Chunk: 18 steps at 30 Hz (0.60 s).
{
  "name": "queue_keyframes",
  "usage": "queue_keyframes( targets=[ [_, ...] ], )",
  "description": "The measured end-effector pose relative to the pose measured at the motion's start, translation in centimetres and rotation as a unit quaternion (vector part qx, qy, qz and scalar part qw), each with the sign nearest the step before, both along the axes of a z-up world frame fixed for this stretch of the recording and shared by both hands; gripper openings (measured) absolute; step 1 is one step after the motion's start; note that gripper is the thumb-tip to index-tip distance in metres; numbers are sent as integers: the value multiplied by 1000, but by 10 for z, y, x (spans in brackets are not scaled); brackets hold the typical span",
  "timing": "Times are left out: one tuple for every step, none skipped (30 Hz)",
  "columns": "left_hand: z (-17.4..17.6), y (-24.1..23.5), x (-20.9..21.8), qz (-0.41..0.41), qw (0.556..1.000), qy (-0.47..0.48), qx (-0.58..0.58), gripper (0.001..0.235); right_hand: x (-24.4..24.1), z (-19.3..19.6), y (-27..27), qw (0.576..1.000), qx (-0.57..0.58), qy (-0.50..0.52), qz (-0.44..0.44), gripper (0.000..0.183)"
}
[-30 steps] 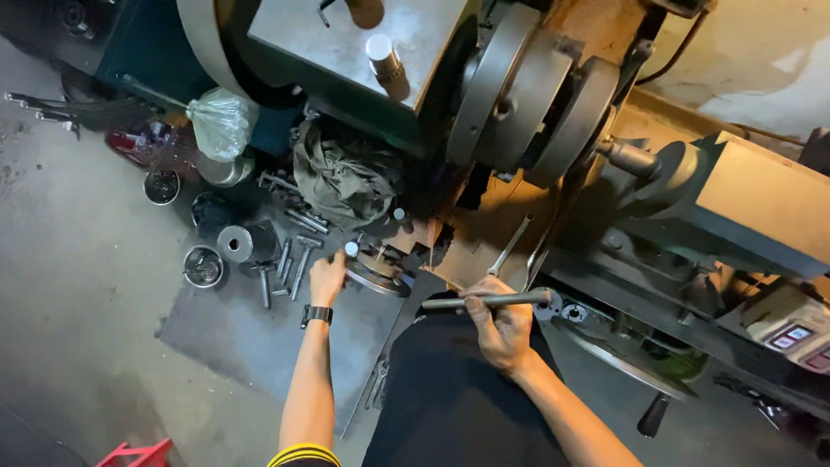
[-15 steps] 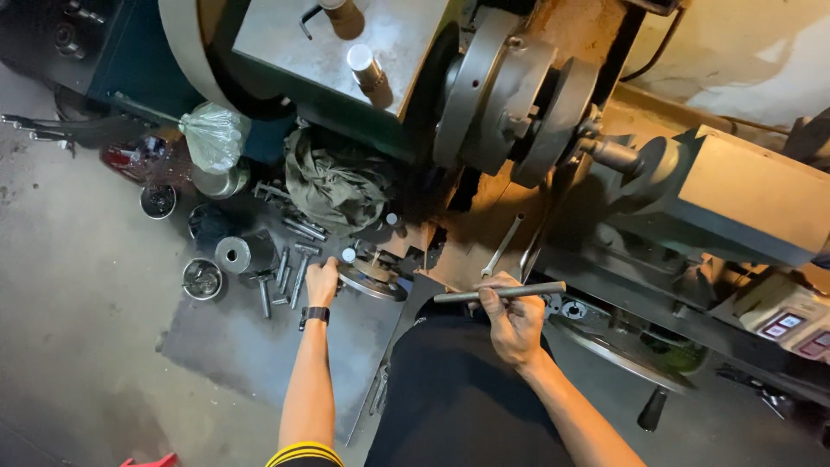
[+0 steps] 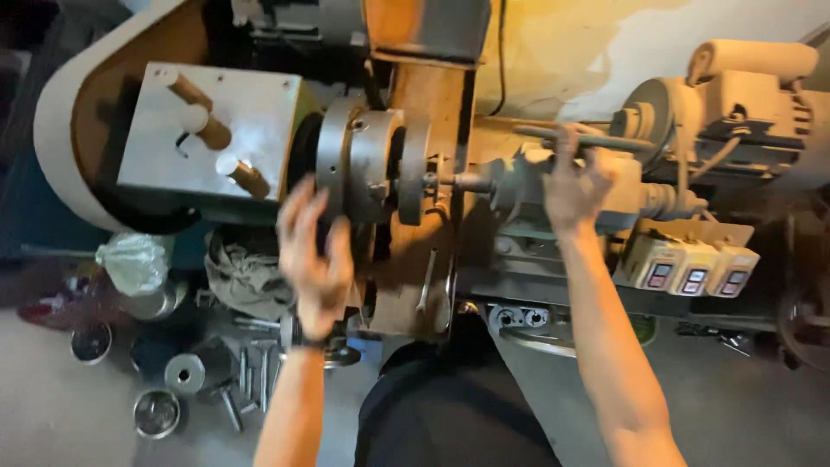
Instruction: Operating a metal lathe machine to check, mount, and adjust a cylinder tool workpiece.
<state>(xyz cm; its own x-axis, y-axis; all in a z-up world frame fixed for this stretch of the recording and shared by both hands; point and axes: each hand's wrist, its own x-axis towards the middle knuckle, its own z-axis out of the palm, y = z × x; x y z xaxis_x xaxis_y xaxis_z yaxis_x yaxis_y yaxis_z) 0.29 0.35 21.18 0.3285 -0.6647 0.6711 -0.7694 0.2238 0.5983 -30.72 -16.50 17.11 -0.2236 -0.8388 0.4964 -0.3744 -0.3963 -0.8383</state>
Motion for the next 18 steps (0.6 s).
queue_keyframes(
  targets=[
    [15,-37,0,-24,999,-39,11,35,5,8,-1,996,35,84,-2,25],
    [31,-74,-1,-47,996,-79,21,44,9,16,-1,984,69,166,-4,26],
    [26,-110,10,-52,995,-79,18,44,12,23,3,984,66,166,-10,26],
    [20,-146,20,-13,980,-69,184,45,14,30,8,983,31,180,-2,26],
    [15,-183,31,23,936,-61,347,49,17,36,13,981,-3,194,6,26],
    [7,-190,35,19,936,-63,345,49,15,33,11,981,-4,193,1,26],
    [-2,-197,40,41,922,-65,380,47,13,31,9,983,-8,184,1,25],
    [-10,-204,46,63,906,-67,413,47,12,28,6,984,-12,176,1,24],
    [-12,-197,45,63,905,-68,415,47,12,29,6,985,-10,174,1,24],
    [-14,-189,44,74,920,-74,378,47,12,29,6,985,-23,171,5,24],
    [-17,-182,43,82,933,-82,342,47,12,28,7,986,-34,166,7,24],
    [-13,-164,37,80,932,-86,344,47,12,27,9,986,-30,164,5,24],
    [-9,-149,30,71,955,-59,281,44,12,28,9,986,-28,164,5,24],
    [-4,-133,24,61,974,-31,216,44,12,29,8,986,-25,165,5,23],
    [-12,-113,16,61,974,-32,217,44,14,32,10,986,-24,164,4,23],
    [-19,-93,8,31,992,10,122,38,16,36,12,991,1,132,14,23],
    [-26,-74,1,1,998,52,25,38,18,39,13,994,25,101,24,23],
    [-48,-58,-4,1,998,51,25,38,19,39,13,994,25,99,23,23]
  ],
)
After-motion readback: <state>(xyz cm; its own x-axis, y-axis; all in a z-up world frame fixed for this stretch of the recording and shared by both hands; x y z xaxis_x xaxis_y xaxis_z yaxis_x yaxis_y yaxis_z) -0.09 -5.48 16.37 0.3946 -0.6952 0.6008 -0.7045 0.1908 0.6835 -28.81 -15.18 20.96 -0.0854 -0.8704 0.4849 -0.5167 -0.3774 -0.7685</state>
